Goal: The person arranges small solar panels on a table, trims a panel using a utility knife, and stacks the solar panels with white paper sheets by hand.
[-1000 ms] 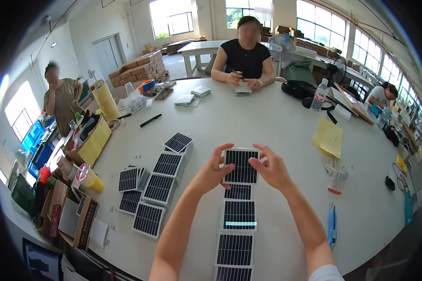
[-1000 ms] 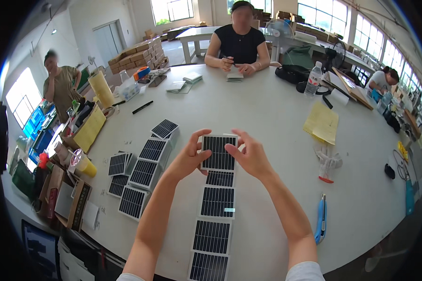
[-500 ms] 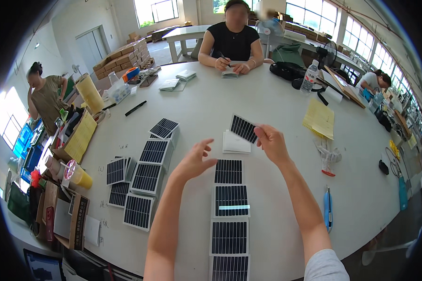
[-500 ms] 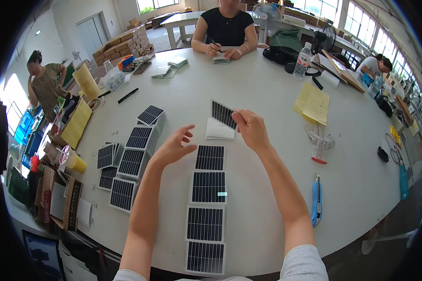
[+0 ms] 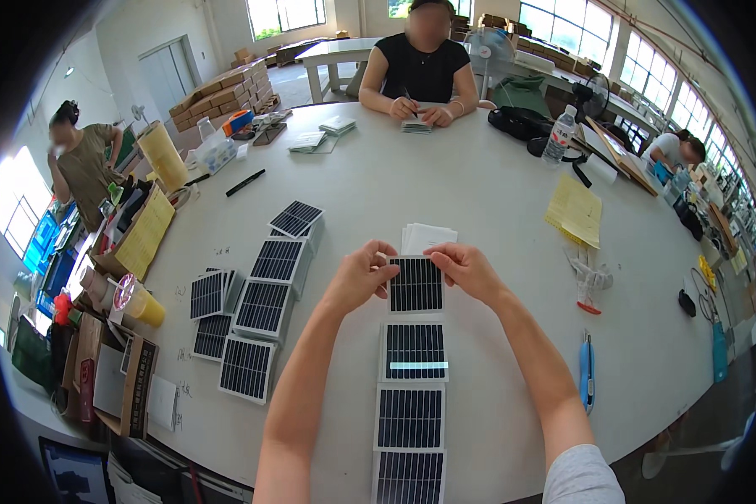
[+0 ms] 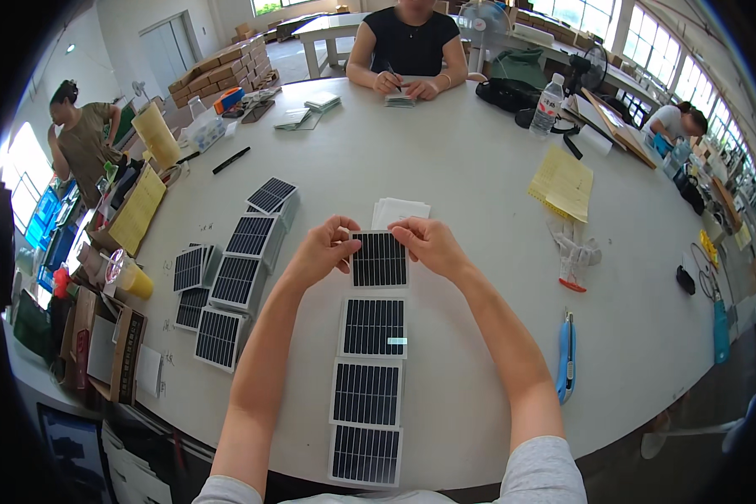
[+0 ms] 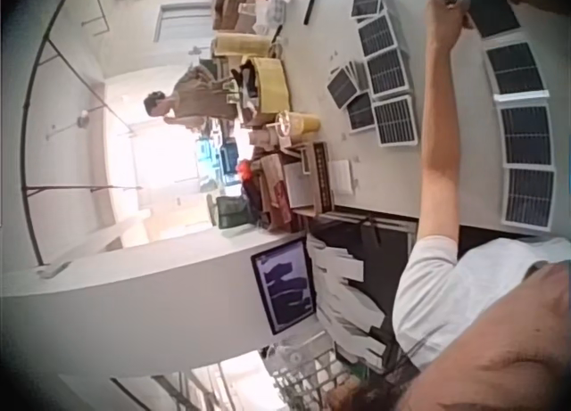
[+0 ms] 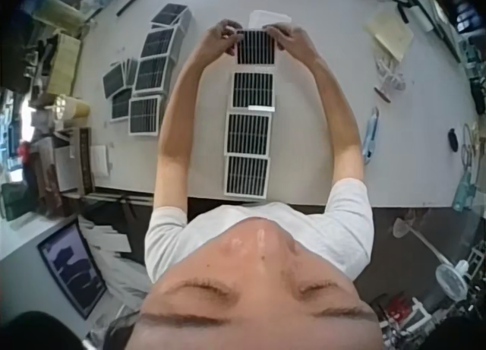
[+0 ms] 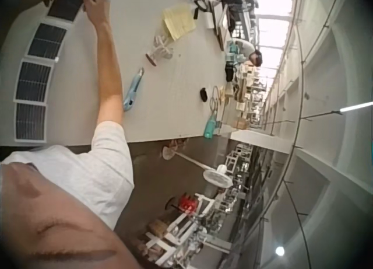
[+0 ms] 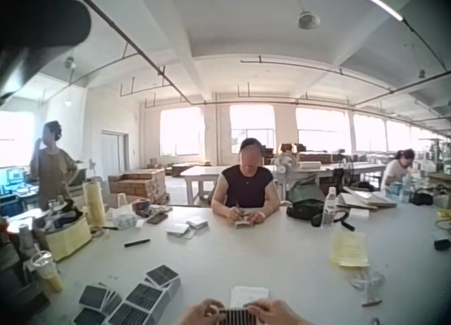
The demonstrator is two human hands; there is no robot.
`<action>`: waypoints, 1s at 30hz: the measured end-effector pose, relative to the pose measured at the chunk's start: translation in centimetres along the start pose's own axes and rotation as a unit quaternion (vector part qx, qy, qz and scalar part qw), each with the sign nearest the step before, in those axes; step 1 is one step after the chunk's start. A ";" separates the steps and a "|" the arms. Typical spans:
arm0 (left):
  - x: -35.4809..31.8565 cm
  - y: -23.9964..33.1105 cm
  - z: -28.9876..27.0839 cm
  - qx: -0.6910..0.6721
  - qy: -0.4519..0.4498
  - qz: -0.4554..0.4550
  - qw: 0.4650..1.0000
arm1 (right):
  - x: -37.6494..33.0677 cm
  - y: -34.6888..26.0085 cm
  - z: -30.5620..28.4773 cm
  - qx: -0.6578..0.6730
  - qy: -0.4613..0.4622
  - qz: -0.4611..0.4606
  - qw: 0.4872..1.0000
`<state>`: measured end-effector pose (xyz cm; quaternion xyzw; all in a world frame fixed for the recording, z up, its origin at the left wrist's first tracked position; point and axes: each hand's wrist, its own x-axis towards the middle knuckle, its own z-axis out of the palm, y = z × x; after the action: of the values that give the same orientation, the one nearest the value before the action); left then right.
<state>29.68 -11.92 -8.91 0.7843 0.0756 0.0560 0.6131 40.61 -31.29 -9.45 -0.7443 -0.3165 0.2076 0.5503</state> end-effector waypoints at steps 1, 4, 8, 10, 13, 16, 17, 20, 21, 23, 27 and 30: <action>0.1 0.2 0.0 -0.013 -0.007 -0.004 1.000 | 0.0 -0.1 -0.1 0.000 0.001 0.001 1.000; 0.2 0.7 0.3 -0.162 0.072 0.020 0.984 | 0.0 -1.1 -0.4 -0.027 0.109 -0.026 0.993; 0.7 -1.7 -1.1 0.080 0.148 0.049 0.985 | 0.4 -0.1 -1.1 -0.229 0.284 -0.253 0.896; 1.2 -3.8 -0.6 0.132 0.168 0.066 0.975 | 0.6 2.4 -0.4 -0.287 0.251 -0.251 0.890; 1.2 -5.2 0.3 0.180 0.221 0.086 0.955 | 0.5 4.3 0.2 -0.367 0.181 -0.232 0.882; 0.9 -4.9 0.2 0.172 0.253 0.104 0.946 | 1.2 3.3 1.0 -0.398 0.165 -0.217 0.876; 1.0 -4.6 0.3 0.163 0.260 0.104 0.946 | 2.4 3.8 0.6 -0.398 0.174 -0.206 0.877; 1.3 -4.7 0.7 0.128 0.273 0.108 0.947 | 6.9 4.9 -1.1 -0.410 0.186 -0.178 0.875; 1.1 -5.1 0.9 0.102 0.274 0.112 0.950 | 8.2 5.1 -1.7 -0.399 0.185 -0.129 0.889; 0.5 -6.2 0.5 0.049 0.253 0.098 0.961 | 8.3 3.6 -0.9 -0.383 0.179 -0.086 0.902; -4.3 -6.2 1.1 -0.138 0.116 0.001 0.984 | 3.4 1.8 0.0 -0.352 0.121 -0.054 0.927; -10.6 -2.0 1.5 -0.191 0.035 -0.097 0.976 | -4.5 -2.3 -0.1 -0.030 -0.082 0.184 0.979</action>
<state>19.47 -14.83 -11.16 0.6394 0.1604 0.0370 0.7511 36.89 -34.04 -7.38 -0.7864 -0.2244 0.3561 0.4521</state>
